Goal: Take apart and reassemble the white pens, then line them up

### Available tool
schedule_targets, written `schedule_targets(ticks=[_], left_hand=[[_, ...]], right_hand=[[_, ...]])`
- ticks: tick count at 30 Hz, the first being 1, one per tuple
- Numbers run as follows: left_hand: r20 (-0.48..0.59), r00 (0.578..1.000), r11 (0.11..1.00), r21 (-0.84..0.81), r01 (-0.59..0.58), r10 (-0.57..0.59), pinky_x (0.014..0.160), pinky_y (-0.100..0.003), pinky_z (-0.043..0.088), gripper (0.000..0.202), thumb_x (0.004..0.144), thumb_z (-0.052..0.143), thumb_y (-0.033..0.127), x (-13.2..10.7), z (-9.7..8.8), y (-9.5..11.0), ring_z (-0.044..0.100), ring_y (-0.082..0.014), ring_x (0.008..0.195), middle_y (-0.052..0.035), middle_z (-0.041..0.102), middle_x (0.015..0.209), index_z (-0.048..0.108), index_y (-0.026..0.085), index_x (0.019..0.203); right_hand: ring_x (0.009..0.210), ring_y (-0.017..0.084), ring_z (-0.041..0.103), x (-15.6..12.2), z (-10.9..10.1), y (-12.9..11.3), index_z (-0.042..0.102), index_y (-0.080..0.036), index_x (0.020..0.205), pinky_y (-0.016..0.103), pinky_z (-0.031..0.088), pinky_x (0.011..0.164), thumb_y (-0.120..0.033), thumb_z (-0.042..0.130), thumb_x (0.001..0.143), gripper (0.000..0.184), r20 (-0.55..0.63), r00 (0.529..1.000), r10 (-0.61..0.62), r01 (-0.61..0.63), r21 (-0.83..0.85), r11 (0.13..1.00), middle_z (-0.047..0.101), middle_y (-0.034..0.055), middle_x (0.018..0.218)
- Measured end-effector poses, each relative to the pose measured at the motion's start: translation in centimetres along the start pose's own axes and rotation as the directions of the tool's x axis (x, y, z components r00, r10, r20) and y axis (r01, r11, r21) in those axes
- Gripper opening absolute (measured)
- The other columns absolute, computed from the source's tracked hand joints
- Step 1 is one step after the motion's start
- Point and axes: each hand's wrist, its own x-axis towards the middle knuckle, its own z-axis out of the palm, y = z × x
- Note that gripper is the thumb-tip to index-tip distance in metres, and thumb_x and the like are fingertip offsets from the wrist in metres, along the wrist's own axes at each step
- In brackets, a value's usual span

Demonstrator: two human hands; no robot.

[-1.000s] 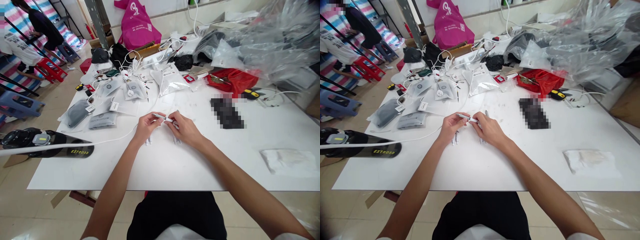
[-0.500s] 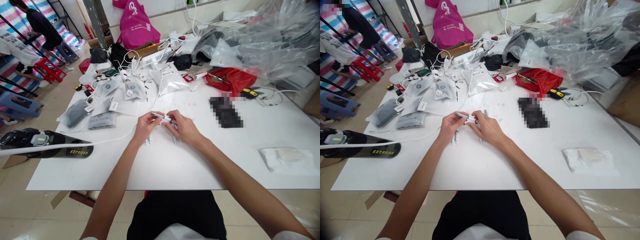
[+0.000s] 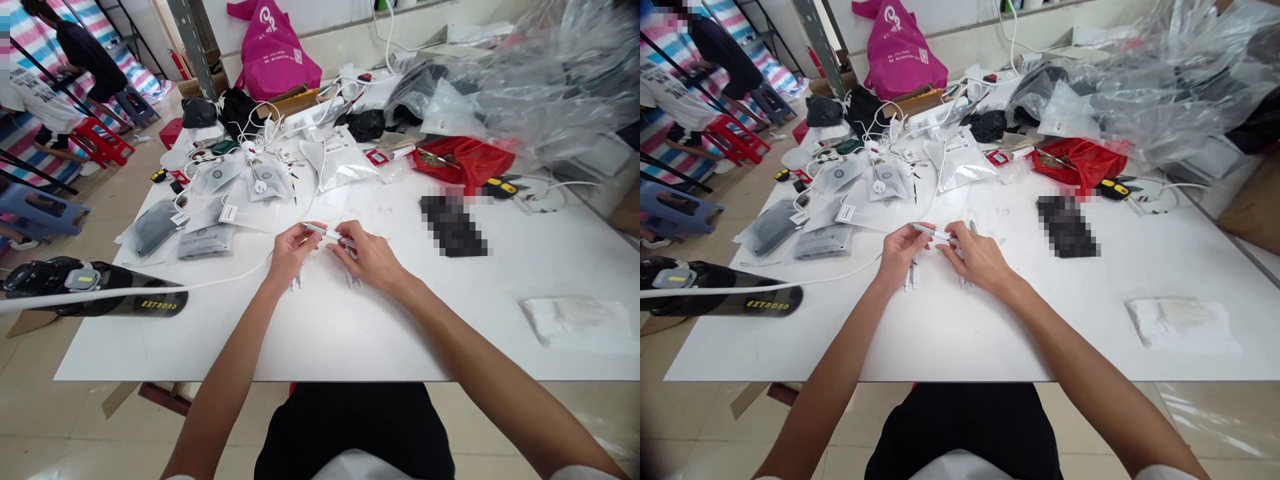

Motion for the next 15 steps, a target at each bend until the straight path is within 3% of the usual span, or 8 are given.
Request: schedule_targets(ticks=[6, 15], left_hand=[[-0.026, 1.0, 1.0, 0.011, -0.014, 0.015, 0.077, -0.028, 0.054, 0.026, 0.092, 0.081, 0.046, 0.19, -0.04, 0.04, 0.068, -0.0178, 0.093, -0.0069, 0.078, 0.107, 0.083, 0.022, 0.101], [-0.134, 0.991, 0.996, -0.091, 0.019, -0.031, 0.075, -0.029, 0.054, 0.032, 0.094, 0.078, 0.051, 0.25, -0.17, 0.37, 0.067, -0.0181, 0.09, -0.0098, 0.08, 0.104, 0.084, 0.021, 0.101]], right_hand=[[0.07, 0.018, 0.061, 0.26, -0.49, -0.41, 0.065, -0.023, 0.111, 0.031, 0.038, 0.066, -0.049, 0.038, 0.114, 0.038, 0.022, 0.999, 0.031, -0.033, 0.128, 0.991, 0.072, 0.0044, 0.088], [0.063, 0.014, 0.046, 0.51, -0.74, -0.84, 0.071, -0.021, 0.103, 0.031, 0.034, 0.062, -0.056, 0.051, 0.109, 0.04, 0.083, 0.987, 0.134, -0.156, 0.374, 0.914, 0.058, -0.0004, 0.073]])
